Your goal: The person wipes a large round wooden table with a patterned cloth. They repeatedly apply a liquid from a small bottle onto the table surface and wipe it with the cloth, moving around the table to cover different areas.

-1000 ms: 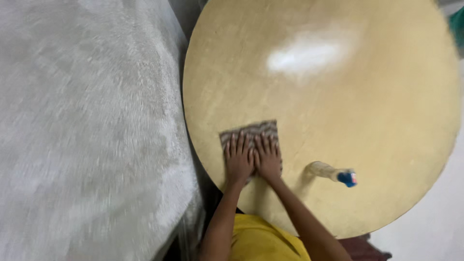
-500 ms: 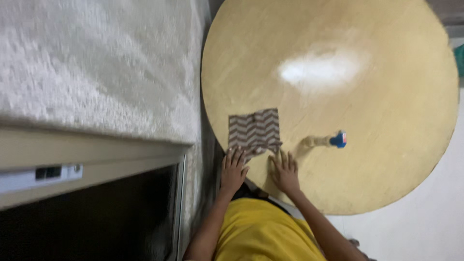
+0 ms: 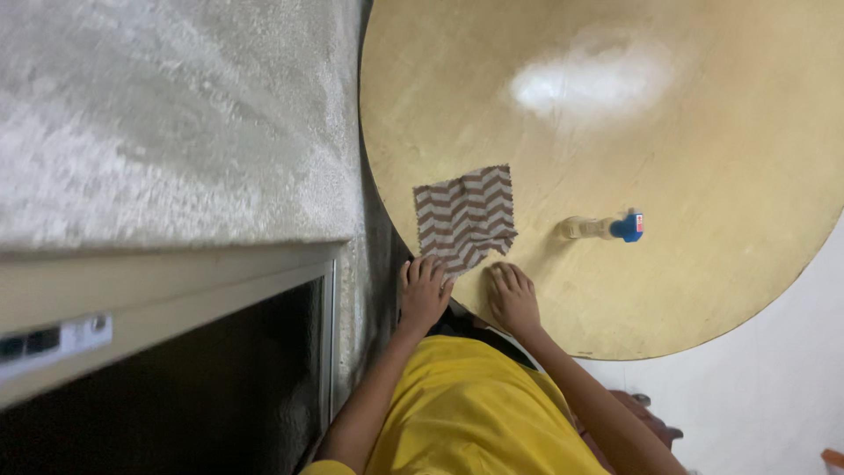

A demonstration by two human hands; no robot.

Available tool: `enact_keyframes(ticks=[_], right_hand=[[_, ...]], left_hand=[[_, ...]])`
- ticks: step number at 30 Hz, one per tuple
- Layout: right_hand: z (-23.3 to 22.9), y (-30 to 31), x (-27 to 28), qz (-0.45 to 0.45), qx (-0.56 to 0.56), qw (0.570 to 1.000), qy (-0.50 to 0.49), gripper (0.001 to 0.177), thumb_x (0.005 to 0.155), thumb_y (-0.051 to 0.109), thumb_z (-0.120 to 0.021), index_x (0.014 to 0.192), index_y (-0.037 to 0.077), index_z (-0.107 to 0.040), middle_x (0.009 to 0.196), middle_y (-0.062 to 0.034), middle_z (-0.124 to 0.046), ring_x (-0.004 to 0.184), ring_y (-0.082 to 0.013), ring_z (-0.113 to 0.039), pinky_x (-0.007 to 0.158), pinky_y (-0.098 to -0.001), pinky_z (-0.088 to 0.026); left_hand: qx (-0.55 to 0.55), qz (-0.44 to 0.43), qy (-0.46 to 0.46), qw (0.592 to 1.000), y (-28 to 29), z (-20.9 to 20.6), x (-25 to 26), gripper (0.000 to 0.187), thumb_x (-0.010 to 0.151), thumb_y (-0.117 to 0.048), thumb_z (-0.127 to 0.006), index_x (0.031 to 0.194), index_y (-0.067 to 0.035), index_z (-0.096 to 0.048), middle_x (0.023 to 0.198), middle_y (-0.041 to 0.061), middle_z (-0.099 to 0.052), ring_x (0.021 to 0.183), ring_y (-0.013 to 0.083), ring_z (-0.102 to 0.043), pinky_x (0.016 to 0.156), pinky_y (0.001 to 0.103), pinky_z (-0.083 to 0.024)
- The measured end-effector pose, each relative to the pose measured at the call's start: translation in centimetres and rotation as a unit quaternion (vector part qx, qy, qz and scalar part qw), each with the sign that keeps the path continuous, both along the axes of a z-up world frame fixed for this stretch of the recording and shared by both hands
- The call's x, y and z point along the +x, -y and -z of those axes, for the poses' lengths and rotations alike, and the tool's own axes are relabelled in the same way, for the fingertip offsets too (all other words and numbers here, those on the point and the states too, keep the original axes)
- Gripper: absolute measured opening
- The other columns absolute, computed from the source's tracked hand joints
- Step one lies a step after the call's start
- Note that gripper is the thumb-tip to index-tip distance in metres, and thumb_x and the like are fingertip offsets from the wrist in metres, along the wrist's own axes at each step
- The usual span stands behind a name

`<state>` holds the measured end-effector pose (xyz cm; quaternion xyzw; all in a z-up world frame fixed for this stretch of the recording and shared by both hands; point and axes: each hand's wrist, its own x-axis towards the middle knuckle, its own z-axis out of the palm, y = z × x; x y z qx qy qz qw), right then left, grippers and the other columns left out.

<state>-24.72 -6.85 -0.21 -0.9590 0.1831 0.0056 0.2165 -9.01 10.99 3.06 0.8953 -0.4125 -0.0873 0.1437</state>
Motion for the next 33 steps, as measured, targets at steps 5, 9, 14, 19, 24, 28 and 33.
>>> enact_keyframes(ticks=[5,9,14,19,24,28,33], right_hand=[[-0.7,0.1,-1.1,0.016,0.046,0.999,-0.002,0.068,0.087,0.027,-0.066,0.150,0.013,-0.046,0.153,-0.0154,-0.043,0.143,-0.0361,-0.037,0.115,-0.0505,-0.030],[0.5,1.3,2.3,0.055,0.030,0.998,0.029,0.067,0.094,0.027,-0.061,0.156,0.012,-0.041,0.162,-0.0161,-0.037,0.152,-0.0341,-0.031,0.119,-0.0502,-0.026],[2.0,1.6,5.2,0.043,-0.017,0.999,-0.006,0.058,0.104,0.034,-0.049,0.157,0.013,-0.041,0.164,-0.0138,-0.035,0.156,-0.0314,-0.026,0.123,-0.0485,-0.021],[2.0,2.4,3.6,0.023,-0.021,0.999,-0.012,0.058,0.108,0.037,-0.043,0.160,0.011,-0.038,0.168,-0.0102,-0.031,0.157,-0.0266,-0.024,0.126,-0.0453,-0.018],[1.6,2.7,0.2,-0.023,-0.014,0.998,-0.055,0.060,0.103,0.036,-0.045,0.158,0.015,-0.035,0.168,-0.0067,-0.029,0.157,-0.0238,-0.020,0.125,-0.0476,-0.013],[1.5,4.7,-0.9,-0.073,-0.050,0.996,-0.015,0.058,0.103,0.035,-0.046,0.157,0.017,-0.037,0.168,-0.0048,-0.030,0.156,-0.0258,-0.022,0.125,-0.0501,-0.014],[1.2,6.2,2.3,-0.091,-0.023,0.995,0.022,0.057,0.104,0.035,-0.048,0.158,0.020,-0.040,0.168,-0.0052,-0.031,0.155,-0.0276,-0.026,0.124,-0.0496,-0.018]], left_hand=[[-0.037,-0.023,-0.016,0.999,3.0,0.4,1.4,0.050,0.107,-0.043,-0.050,0.140,-0.007,-0.056,0.148,0.015,-0.049,0.145,0.0353,-0.037,0.122,0.057,-0.024],[-0.034,-0.007,0.014,0.999,6.5,1.7,5.3,0.063,0.105,-0.046,-0.046,0.157,-0.009,-0.041,0.168,0.013,-0.030,0.157,0.0364,-0.021,0.125,0.056,-0.015],[0.130,-0.014,-0.028,0.991,9.9,2.6,11.6,0.064,0.105,-0.051,-0.038,0.163,-0.026,-0.027,0.171,-0.003,-0.017,0.156,0.0296,-0.014,0.123,0.058,-0.009],[0.066,-0.022,0.056,0.996,10.3,2.6,14.7,0.064,0.110,-0.053,-0.036,0.167,-0.028,-0.023,0.174,-0.004,-0.015,0.160,0.0271,-0.014,0.128,0.056,-0.011],[0.051,-0.015,0.056,0.997,9.3,3.3,14.4,0.063,0.109,-0.052,-0.038,0.166,-0.027,-0.024,0.174,-0.002,-0.016,0.160,0.0302,-0.015,0.128,0.057,-0.011],[0.053,0.014,0.051,0.997,7.9,4.0,10.7,0.064,0.109,-0.049,-0.040,0.166,-0.022,-0.028,0.174,0.002,-0.018,0.159,0.0348,-0.015,0.127,0.058,-0.013],[-0.023,0.033,0.013,0.999,3.7,2.6,5.4,0.065,0.107,-0.046,-0.046,0.165,-0.020,-0.031,0.174,0.004,-0.020,0.160,0.0357,-0.013,0.129,0.058,-0.013]])
